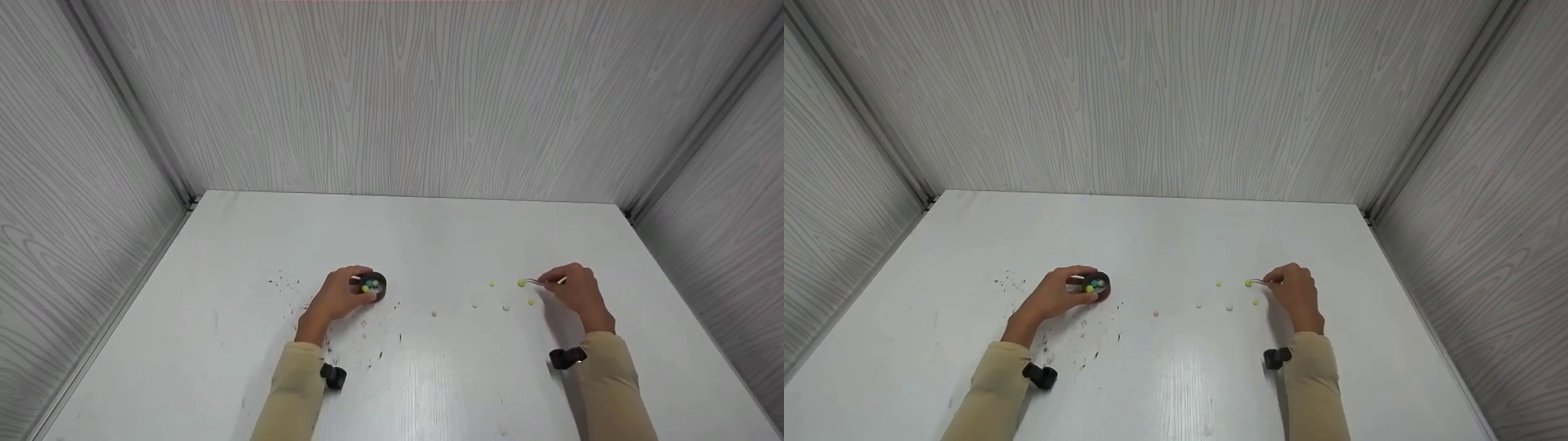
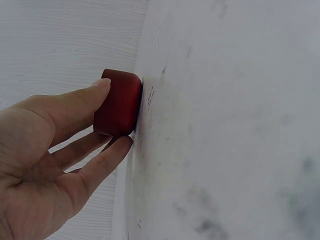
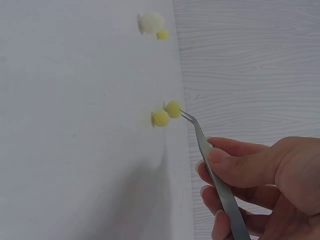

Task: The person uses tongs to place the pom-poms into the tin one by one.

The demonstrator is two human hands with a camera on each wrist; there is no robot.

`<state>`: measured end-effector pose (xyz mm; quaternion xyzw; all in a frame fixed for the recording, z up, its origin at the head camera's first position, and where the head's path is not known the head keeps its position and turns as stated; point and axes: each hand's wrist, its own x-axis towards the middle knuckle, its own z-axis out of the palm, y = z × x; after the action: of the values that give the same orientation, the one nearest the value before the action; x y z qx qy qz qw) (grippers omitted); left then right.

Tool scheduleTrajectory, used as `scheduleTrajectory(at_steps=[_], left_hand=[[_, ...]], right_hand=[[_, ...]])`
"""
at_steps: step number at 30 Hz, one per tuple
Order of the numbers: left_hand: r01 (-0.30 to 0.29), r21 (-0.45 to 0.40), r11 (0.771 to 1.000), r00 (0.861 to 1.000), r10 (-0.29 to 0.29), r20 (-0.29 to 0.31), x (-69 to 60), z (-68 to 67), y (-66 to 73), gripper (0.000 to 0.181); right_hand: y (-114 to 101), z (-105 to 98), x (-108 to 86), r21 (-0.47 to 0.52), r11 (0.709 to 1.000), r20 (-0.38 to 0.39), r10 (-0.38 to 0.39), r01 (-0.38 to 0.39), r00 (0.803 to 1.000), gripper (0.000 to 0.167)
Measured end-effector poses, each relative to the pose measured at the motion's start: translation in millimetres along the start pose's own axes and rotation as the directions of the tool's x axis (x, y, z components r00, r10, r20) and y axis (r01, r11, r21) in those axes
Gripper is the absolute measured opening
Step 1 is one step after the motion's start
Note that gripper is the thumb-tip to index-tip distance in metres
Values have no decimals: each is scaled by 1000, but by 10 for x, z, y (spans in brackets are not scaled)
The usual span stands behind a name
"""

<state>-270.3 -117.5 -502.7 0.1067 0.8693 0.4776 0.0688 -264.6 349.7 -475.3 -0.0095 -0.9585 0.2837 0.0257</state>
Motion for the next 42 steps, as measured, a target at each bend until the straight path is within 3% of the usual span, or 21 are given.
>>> scheduleTrajectory(at_steps=[7,24,42], left_hand=[[16,17,1000,1000,-16,-4,-11,4,18,52],[26,-3,1000,1000,-26,-15,-37,-5,17,53],[18,4,1000,1000,-18,-15,-28,-6,7,52]], right_hand=[[-2,-33,-21,13,999,-14,-34,34,999,18],[-247,-59,-39,32,992,-41,-124,125,991,15],[-664,146,23,77,965,-34,-247,249,968,15]])
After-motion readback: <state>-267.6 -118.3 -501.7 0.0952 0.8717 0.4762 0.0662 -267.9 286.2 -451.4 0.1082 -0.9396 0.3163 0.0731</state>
